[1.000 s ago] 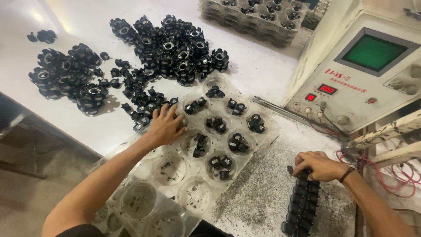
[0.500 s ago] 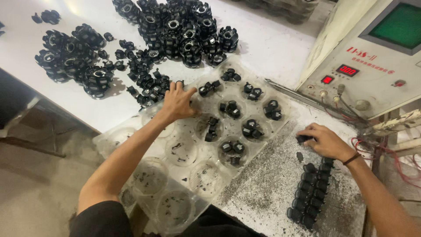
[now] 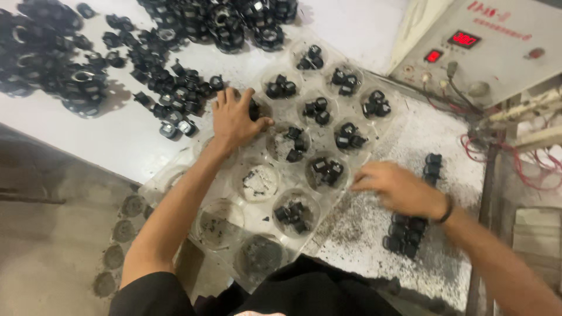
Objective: The person places small black plastic components into a clear plastic tray, then arranges them into rows on the table. They use a soldering iron to apply solder to the components in the rows, working methodically across the grid.
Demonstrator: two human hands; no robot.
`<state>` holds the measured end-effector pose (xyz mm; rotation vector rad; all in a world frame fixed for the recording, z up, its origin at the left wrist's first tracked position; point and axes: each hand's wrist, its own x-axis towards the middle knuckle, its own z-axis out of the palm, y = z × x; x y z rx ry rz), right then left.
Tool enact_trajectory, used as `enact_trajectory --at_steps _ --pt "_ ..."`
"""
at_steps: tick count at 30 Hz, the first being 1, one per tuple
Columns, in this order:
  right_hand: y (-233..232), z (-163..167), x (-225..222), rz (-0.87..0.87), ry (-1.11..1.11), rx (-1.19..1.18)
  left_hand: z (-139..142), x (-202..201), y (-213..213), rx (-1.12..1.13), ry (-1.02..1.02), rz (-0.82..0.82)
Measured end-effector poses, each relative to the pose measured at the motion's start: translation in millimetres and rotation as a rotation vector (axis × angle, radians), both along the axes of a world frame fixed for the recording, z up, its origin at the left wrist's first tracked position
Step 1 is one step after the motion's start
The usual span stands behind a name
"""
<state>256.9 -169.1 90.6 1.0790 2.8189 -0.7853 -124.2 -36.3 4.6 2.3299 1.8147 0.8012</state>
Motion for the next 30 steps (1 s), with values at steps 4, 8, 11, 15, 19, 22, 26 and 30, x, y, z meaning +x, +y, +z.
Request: enact_trajectory --at_steps 4,8,11,15,19,22,26,30 --pt "-8 -11 70 -0.072 -0.223 -0.252 12 16 -11 0.241 0.141 -0.088" --pt "-11 -33 93 -0.088 -0.139 -0.270 36 103 -70 0.053 0.099 -0.462" --pt "-2 -37 94 -0.181 -0.244 -0.272 41 178 -151 0.079 -0.062 -1.005" --pt "15 -16 71 -0.293 -0.007 -0.176 21 236 -197 -0.038 0.147 -1.141" --pt "26 2 -16 -0.109 0.258 0.048 -30 277 -201 -0.218 0.277 -1.156" --pt "32 -6 -118 0.118 0.148 0.223 -69 290 -199 -0.018 -0.055 -1.226" --pt "43 -20 -184 0.235 0.322 0.127 -67 276 -199 0.039 -0.072 -1.179" --pt "80 -12 -91 0.109 0.321 0.104 -1 212 -196 -0.102 0.202 -1.132"
